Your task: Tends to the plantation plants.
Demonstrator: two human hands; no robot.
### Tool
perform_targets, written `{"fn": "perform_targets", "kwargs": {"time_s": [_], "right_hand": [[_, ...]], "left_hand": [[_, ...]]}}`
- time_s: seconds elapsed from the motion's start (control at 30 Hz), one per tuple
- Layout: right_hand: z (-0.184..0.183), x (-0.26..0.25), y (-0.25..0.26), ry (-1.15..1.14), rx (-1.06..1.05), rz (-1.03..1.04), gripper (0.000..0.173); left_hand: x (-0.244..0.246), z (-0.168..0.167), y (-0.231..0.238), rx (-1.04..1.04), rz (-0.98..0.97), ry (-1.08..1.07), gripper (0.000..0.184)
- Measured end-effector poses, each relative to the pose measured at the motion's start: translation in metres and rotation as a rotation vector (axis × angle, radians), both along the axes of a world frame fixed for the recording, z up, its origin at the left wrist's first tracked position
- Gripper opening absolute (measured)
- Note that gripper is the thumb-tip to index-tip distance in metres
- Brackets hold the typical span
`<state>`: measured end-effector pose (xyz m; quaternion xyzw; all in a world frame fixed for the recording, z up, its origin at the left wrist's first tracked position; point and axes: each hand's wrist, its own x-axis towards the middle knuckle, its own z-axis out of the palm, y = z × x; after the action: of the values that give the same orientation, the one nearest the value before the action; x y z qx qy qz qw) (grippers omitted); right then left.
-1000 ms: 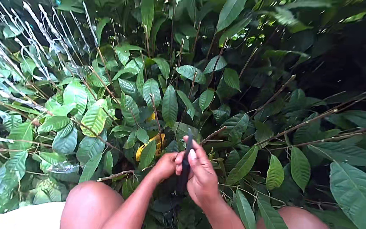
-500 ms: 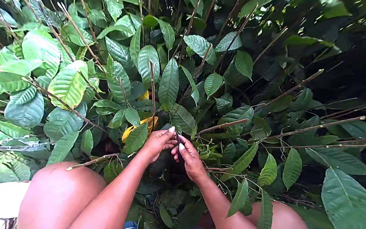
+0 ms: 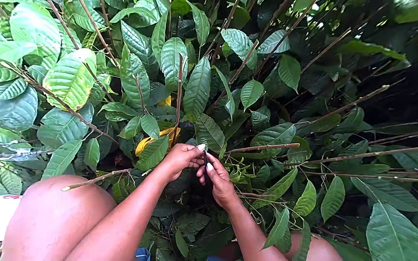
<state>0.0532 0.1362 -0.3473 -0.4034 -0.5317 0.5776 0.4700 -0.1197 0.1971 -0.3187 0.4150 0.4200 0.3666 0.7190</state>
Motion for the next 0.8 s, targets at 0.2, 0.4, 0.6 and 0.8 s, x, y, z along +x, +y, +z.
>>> {"fn": "perform_targets", "kwargs": {"time_s": [0.2, 0.4, 0.6, 0.8], "right_hand": [[-0.006, 0.002, -0.003, 0.000, -0.015, 0.032, 0.050], [-0.010, 0.003, -0.005, -0.027, -0.040, 0.043, 0.051], [-0.014, 0.004, -0.007, -0.029, -0.068, 0.047, 0.052], [-0.014, 0.000, -0.009, -0.048, -0.084, 0.038, 0.053]], "left_hand": [[0.000, -0.002, -0.002, -0.022, 0.002, 0.007, 0.025], [-0.001, 0.000, -0.004, -0.046, 0.011, 0.018, 0.019], [-0.002, 0.001, -0.004, -0.066, 0.016, 0.050, 0.025], [-0.004, 0.002, -0.004, -0.093, 0.007, 0.067, 0.030]]}}
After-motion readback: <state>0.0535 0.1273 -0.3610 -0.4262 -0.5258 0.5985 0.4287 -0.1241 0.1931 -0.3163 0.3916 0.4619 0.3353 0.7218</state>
